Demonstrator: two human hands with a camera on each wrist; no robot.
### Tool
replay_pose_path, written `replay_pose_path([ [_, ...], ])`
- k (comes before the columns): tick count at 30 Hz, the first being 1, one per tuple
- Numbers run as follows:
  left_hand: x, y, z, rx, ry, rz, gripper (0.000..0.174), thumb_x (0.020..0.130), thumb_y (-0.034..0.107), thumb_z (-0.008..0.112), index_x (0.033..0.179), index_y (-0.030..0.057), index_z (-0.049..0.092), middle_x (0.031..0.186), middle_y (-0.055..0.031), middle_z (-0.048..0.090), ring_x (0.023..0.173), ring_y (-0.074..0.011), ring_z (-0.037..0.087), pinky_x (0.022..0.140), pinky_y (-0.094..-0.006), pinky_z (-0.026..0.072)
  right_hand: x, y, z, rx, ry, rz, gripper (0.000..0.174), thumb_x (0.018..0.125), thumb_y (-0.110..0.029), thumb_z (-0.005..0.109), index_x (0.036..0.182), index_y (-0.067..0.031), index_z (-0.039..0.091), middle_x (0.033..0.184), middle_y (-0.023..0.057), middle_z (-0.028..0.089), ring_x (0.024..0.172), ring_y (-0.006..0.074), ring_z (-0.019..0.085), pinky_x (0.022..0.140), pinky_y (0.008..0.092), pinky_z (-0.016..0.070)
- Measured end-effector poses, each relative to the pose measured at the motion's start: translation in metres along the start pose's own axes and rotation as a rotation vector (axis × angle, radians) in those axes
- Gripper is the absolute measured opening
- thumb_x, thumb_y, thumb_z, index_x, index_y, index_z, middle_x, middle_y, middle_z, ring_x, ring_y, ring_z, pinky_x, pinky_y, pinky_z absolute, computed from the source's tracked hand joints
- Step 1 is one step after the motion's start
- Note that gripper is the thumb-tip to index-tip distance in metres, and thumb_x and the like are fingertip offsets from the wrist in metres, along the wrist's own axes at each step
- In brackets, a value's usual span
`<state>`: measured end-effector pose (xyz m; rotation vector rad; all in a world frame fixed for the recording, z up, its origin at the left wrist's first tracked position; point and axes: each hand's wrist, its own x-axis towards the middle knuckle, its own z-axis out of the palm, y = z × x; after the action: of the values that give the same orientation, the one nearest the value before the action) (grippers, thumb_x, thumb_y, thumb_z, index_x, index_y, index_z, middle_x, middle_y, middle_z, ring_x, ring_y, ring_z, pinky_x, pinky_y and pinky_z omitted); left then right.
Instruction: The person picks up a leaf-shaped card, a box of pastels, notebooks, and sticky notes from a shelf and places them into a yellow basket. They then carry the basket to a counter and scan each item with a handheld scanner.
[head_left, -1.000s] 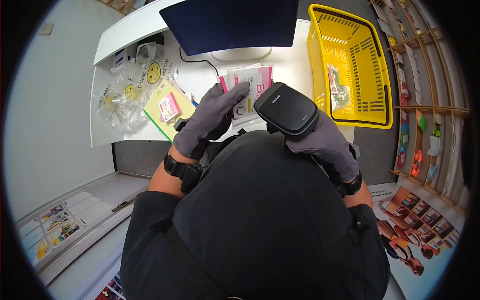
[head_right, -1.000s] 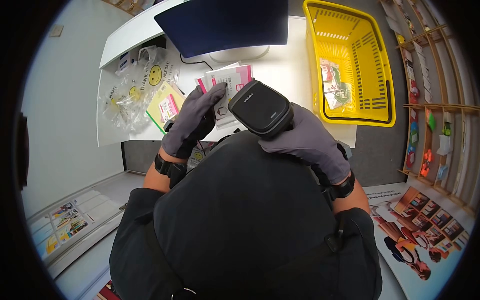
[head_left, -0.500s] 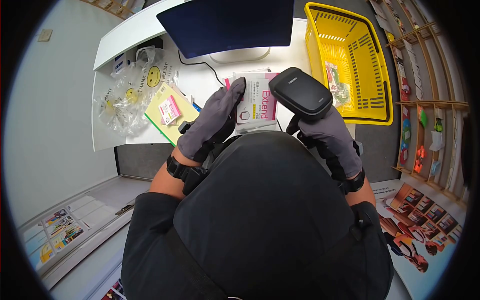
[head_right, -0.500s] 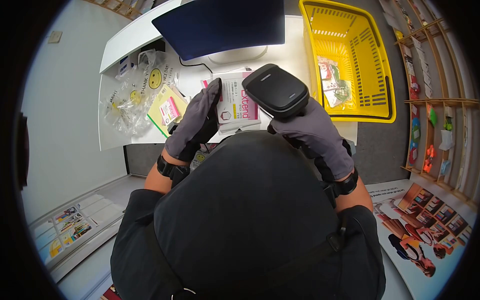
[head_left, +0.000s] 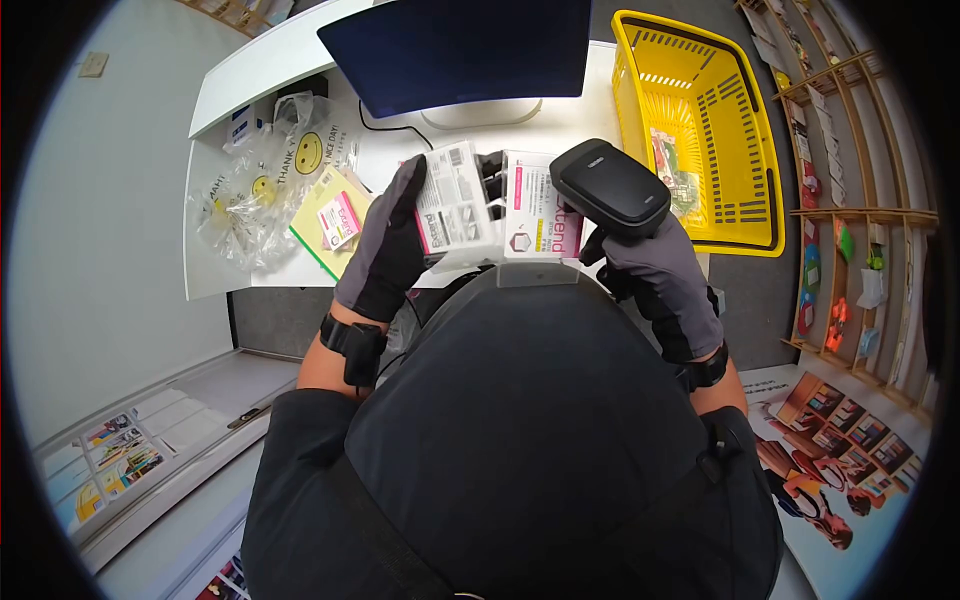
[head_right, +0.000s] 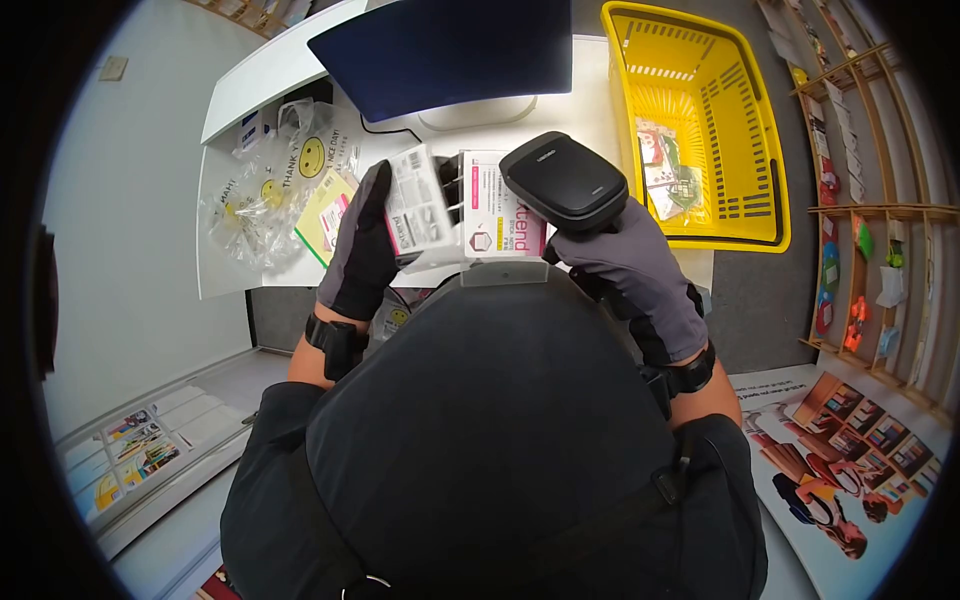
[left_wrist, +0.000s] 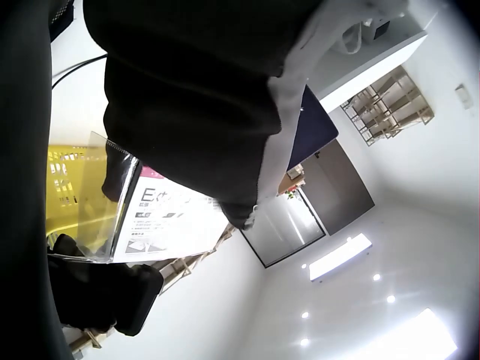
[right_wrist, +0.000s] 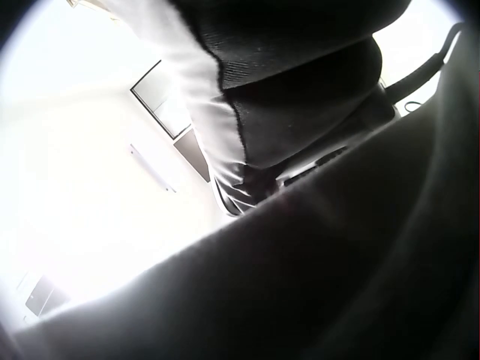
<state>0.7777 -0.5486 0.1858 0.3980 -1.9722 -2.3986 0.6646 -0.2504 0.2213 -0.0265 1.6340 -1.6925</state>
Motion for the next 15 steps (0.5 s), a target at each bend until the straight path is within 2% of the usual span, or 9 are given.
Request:
replay_pose_path([
  [1, 0.000, 0.002, 0.002, -0.476, -0.011, -0.144, 0.057, 0.114, 0.042, 0.052, 0.147, -0.0035, 0.058, 0.133, -0.0226, 0.072, 0.122, -0.0339, 0.073, 0.107, -0.0479, 0.0592, 0.000, 0.001, 0.001, -0.002, -0.004, 0.002, 0.046, 0.084, -0.010, 0.086, 0.126, -0.0014, 0.072, 0.102, 0.0029, 0.077, 0.094, 0.0099, 0.069, 0.083, 0.0278, 0.0563],
  [4, 0.000, -0.011, -0.002, -0.461, 0.012, -0.117, 0.059, 0.112, 0.046, 0.054, 0.145, -0.0033, 0.059, 0.135, -0.0231, 0.071, 0.123, -0.0354, 0.072, 0.107, -0.0475, 0.0592, 0.003, 0.001, 0.008, -0.019, -0.011, -0.031, 0.037, 0.090, -0.008, 0.067, 0.126, -0.0017, 0.071, 0.089, 0.0116, 0.076, 0.060, 0.0131, 0.064, 0.053, 0.0277, 0.0507],
  [6, -0.003, -0.016, -0.005, -0.454, 0.028, -0.100, 0.060, 0.112, 0.047, 0.055, 0.144, -0.0032, 0.060, 0.136, -0.0233, 0.071, 0.124, -0.0361, 0.072, 0.107, -0.0473, 0.0592, 0.007, 0.003, 0.008, -0.023, -0.018, -0.028, 0.038, 0.090, -0.008, 0.067, 0.127, -0.0015, 0.071, 0.090, 0.0119, 0.076, 0.060, 0.0131, 0.064, 0.053, 0.0279, 0.0507],
  [9, -0.005, -0.005, 0.002, -0.698, -0.118, -0.173, 0.051, 0.115, 0.036, 0.054, 0.149, -0.0010, 0.055, 0.133, -0.0165, 0.074, 0.121, -0.0254, 0.074, 0.103, -0.0398, 0.0604, 0.010, 0.004, 0.003, -0.026, -0.011, -0.018, 0.040, 0.090, -0.009, 0.066, 0.129, -0.0013, 0.071, 0.090, 0.0125, 0.076, 0.060, 0.0132, 0.064, 0.053, 0.0283, 0.0509],
  [10, -0.006, -0.006, 0.000, -0.702, -0.115, -0.174, 0.051, 0.115, 0.036, 0.054, 0.149, -0.0010, 0.055, 0.133, -0.0165, 0.074, 0.121, -0.0254, 0.074, 0.103, -0.0398, 0.0604, 0.010, 0.004, 0.003, -0.013, -0.021, 0.002, 0.039, 0.089, -0.008, 0.071, 0.128, -0.0009, 0.070, 0.092, 0.0098, 0.076, 0.068, 0.0126, 0.066, 0.059, 0.0278, 0.0522],
  [12, -0.007, -0.012, -0.011, 0.261, -0.113, 0.220, 0.052, 0.113, 0.036, 0.058, 0.149, -0.0011, 0.054, 0.131, -0.0169, 0.074, 0.119, -0.0252, 0.075, 0.103, -0.0377, 0.0603, 0.009, 0.001, 0.001, 0.010, -0.042, 0.038, 0.041, 0.087, -0.007, 0.082, 0.126, -0.0001, 0.070, 0.096, 0.0044, 0.075, 0.083, 0.0115, 0.070, 0.073, 0.0267, 0.0548],
  [13, -0.006, -0.015, -0.015, 0.748, -0.099, 0.408, 0.052, 0.113, 0.035, 0.060, 0.149, -0.0011, 0.054, 0.131, -0.0170, 0.075, 0.118, -0.0251, 0.075, 0.102, -0.0366, 0.0603, 0.008, -0.002, 0.001, 0.006, -0.049, 0.039, 0.041, 0.087, -0.007, 0.082, 0.126, -0.0001, 0.070, 0.096, 0.0044, 0.075, 0.083, 0.0115, 0.070, 0.073, 0.0267, 0.0548],
  [15, -0.004, -0.032, -0.018, 0.773, -0.039, 0.443, 0.051, 0.112, 0.033, 0.061, 0.150, -0.0006, 0.055, 0.130, -0.0165, 0.075, 0.116, -0.0247, 0.076, 0.101, -0.0358, 0.0603, 0.003, -0.008, 0.005, -0.039, -0.065, 0.049, 0.040, 0.087, -0.006, 0.080, 0.125, -0.0004, 0.070, 0.094, 0.0055, 0.076, 0.078, 0.0116, 0.069, 0.068, 0.0268, 0.0541],
])
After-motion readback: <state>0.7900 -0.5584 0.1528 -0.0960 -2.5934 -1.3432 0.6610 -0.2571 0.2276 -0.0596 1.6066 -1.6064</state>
